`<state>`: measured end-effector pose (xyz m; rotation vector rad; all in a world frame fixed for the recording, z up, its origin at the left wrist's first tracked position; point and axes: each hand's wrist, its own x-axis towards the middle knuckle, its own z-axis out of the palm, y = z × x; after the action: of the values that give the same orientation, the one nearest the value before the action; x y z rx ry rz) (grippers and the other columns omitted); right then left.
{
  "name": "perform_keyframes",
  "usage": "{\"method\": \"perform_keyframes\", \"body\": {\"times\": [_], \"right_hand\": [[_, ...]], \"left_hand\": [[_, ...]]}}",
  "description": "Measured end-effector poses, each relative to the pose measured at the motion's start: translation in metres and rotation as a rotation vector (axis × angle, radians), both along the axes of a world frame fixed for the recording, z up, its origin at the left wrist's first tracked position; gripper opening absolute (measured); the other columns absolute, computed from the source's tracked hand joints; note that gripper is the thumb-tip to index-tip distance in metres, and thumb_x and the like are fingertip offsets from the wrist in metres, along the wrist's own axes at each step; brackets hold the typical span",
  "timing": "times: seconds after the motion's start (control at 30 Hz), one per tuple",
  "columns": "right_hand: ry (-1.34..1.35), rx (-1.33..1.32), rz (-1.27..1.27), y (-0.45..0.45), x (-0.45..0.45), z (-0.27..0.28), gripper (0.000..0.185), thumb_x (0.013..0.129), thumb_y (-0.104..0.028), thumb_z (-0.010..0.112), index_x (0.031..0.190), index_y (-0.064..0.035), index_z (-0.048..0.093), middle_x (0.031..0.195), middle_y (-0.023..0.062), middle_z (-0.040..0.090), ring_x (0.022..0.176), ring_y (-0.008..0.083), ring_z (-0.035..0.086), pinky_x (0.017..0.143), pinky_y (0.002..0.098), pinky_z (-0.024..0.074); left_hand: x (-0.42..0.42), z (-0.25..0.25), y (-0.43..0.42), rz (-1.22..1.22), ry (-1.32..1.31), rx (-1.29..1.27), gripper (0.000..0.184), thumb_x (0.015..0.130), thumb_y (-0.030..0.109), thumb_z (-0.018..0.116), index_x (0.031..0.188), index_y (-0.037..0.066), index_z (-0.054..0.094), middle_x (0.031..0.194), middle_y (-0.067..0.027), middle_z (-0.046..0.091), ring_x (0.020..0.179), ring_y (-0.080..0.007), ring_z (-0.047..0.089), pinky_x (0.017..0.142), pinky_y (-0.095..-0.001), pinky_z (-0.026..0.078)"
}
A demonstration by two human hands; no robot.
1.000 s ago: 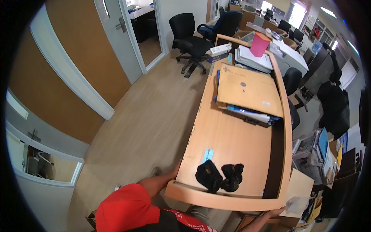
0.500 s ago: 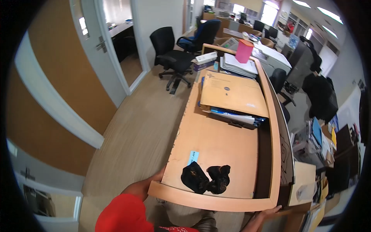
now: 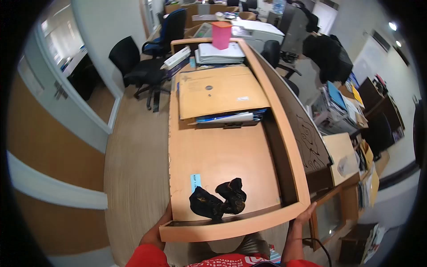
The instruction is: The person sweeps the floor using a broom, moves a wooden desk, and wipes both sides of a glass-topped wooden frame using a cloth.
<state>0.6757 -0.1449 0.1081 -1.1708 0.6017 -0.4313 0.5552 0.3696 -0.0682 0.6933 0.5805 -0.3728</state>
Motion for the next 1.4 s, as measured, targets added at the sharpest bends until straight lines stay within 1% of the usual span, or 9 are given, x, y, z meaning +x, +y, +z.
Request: {"method": "perform_keyframes", "body": {"times": [0.17,0.27,0.37,0.43,0.57,0.73,0.93,1.1,1.4], "right_hand": [[0.045,-0.350,-0.026,-0.023,-0.001,-0.030,0.056,0.099,-0.045,0.035,0.100,0.0053,0.060,0.094,0.0103,0.063,0.086,0.0184,0.060,0.077,0.0325,0.0471],[0.066,0.213,-0.001,-0.056,0.007,-0.042,0.054,0.092,-0.052,0.049,0.099,0.0002,0.060,0.079,0.0060,0.058,0.073,0.0170,0.056,0.066,0.0302,0.0444],[0.155,0.120,-0.004,-0.092,0.041,-0.002,0.045,0.089,-0.047,0.059,0.100,-0.0036,0.060,0.075,0.0052,0.055,0.070,0.0166,0.053,0.063,0.0299,0.0424],[0.184,-0.168,0.015,-0.124,0.083,0.007,0.046,0.086,-0.041,0.065,0.112,-0.0040,0.058,0.088,0.0098,0.060,0.084,0.0202,0.058,0.072,0.0325,0.0467],[0.148,-1.066,-0.036,-0.172,0.165,0.011,0.077,0.073,-0.034,0.076,0.136,-0.0045,0.041,0.126,0.0199,0.054,0.113,0.0333,0.054,0.095,0.0397,0.0433],[0.208,-1.057,0.579,-0.190,0.214,0.026,0.050,0.074,-0.032,0.072,0.114,-0.0047,0.060,0.103,0.0216,0.064,0.101,0.0363,0.060,0.086,0.0416,0.0468],[0.253,-1.198,0.550,-0.189,0.233,0.022,0.023,0.077,-0.024,0.068,0.082,-0.0026,0.063,0.081,0.0211,0.064,0.082,0.0415,0.060,0.072,0.0466,0.0475],[0.174,-1.230,0.592,-0.185,0.225,0.019,0.019,0.079,-0.021,0.066,0.083,-0.0029,0.063,0.080,0.0222,0.063,0.080,0.0420,0.060,0.072,0.0480,0.0473],[0.067,-1.261,0.657,-0.151,0.184,0.075,0.019,0.079,-0.019,0.064,0.078,-0.0003,0.063,0.073,0.0243,0.062,0.073,0.0438,0.060,0.067,0.0495,0.0475]], "left_hand": [[-0.034,0.031,-0.003,0.025,-0.037,0.045,0.065,0.095,0.056,0.029,0.134,0.007,0.045,0.123,-0.0118,0.057,0.112,-0.0230,0.055,0.096,-0.0375,0.044],[-0.074,0.052,0.004,0.237,0.298,0.299,0.067,0.094,0.058,0.031,0.137,0.007,0.042,0.126,-0.0118,0.055,0.113,-0.0246,0.054,0.094,-0.0396,0.044],[-0.150,0.006,0.040,0.336,0.388,0.478,0.081,0.087,0.066,0.036,0.144,0.010,0.028,0.136,-0.0149,0.044,0.117,-0.0319,0.049,0.093,-0.0477,0.042],[-0.198,0.030,0.036,0.105,0.517,0.673,0.087,0.084,0.070,0.036,0.148,0.014,0.017,0.143,-0.0200,0.034,0.130,-0.0394,0.034,0.102,-0.0545,0.031],[-0.275,0.079,-0.023,0.423,0.765,0.618,0.088,0.084,0.069,0.038,0.149,0.020,0.004,0.149,-0.0142,0.023,0.127,-0.0424,0.036,0.091,-0.0619,0.037],[-0.257,0.163,-0.177,0.413,0.948,0.714,0.082,0.089,0.061,0.040,0.146,0.007,0.017,0.140,-0.0224,0.037,0.124,-0.0404,0.042,0.093,-0.0545,0.041],[-0.219,0.199,-0.271,-0.056,0.917,0.678,0.073,0.094,0.053,0.038,0.141,-0.002,0.029,0.129,-0.0269,0.049,0.117,-0.0355,0.051,0.095,-0.0439,0.042],[-0.207,0.199,-0.279,-0.175,0.804,0.894,0.065,0.094,0.048,0.046,0.135,-0.003,0.039,0.123,-0.0226,0.055,0.105,-0.0352,0.059,0.084,-0.0455,0.049],[-0.260,0.166,-0.262,0.078,0.758,0.881,0.064,0.092,0.049,0.047,0.132,-0.001,0.044,0.121,-0.0208,0.057,0.102,-0.0333,0.060,0.082,-0.0451,0.050]]}}
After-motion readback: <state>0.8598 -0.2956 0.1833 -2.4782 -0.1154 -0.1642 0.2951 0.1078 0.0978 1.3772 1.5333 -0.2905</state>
